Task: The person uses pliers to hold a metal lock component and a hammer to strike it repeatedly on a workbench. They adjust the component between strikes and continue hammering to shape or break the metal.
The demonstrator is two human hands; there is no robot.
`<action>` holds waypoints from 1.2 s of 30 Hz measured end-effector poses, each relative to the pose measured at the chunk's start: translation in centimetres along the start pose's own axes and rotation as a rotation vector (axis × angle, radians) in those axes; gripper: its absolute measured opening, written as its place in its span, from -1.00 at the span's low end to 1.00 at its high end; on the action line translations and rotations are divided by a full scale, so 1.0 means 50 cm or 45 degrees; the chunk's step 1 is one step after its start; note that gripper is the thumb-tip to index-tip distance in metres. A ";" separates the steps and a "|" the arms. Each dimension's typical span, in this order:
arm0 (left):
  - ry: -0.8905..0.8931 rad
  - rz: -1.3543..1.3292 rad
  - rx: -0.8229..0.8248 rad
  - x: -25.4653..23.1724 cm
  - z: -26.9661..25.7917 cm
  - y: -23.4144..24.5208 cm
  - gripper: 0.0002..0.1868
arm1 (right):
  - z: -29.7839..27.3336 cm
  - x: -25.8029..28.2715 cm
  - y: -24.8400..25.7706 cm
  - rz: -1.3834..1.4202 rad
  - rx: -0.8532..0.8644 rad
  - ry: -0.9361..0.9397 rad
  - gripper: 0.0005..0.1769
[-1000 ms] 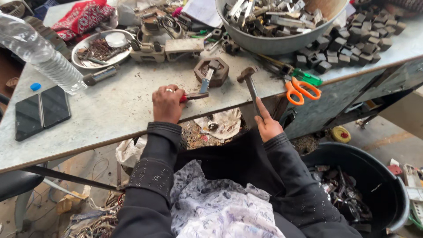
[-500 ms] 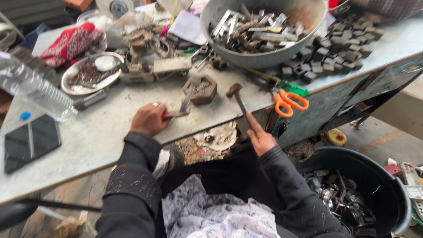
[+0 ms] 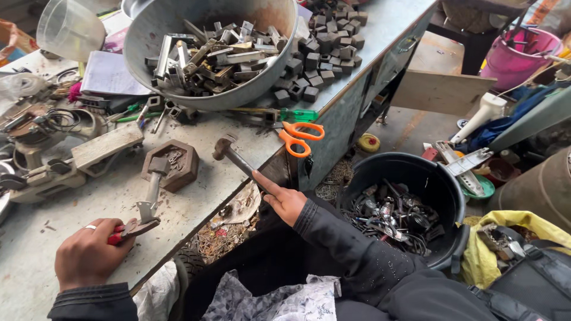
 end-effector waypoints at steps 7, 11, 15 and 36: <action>-0.232 0.039 0.011 0.018 0.052 -0.018 -0.70 | 0.001 0.003 0.003 -0.115 0.044 -0.045 -0.22; -0.226 0.152 0.080 0.060 0.095 -0.053 -0.66 | 0.000 0.012 0.005 -0.125 0.005 -0.021 -0.23; -0.202 0.082 0.052 0.086 0.108 -0.089 -0.66 | -0.003 0.015 0.009 -0.061 -0.015 -0.060 -0.25; -0.087 0.057 0.214 0.115 0.095 -0.089 -0.59 | -0.030 0.003 -0.019 -0.225 -0.032 -0.060 -0.10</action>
Point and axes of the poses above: each hand's wrist, its own z-axis towards the middle knuckle, its own y-axis out of the back of the hand, x = y × z, the point moved 4 cm from there along z, towards the middle knuckle, and after that the axes turned 1 degree about y, right-handed, at the moved point
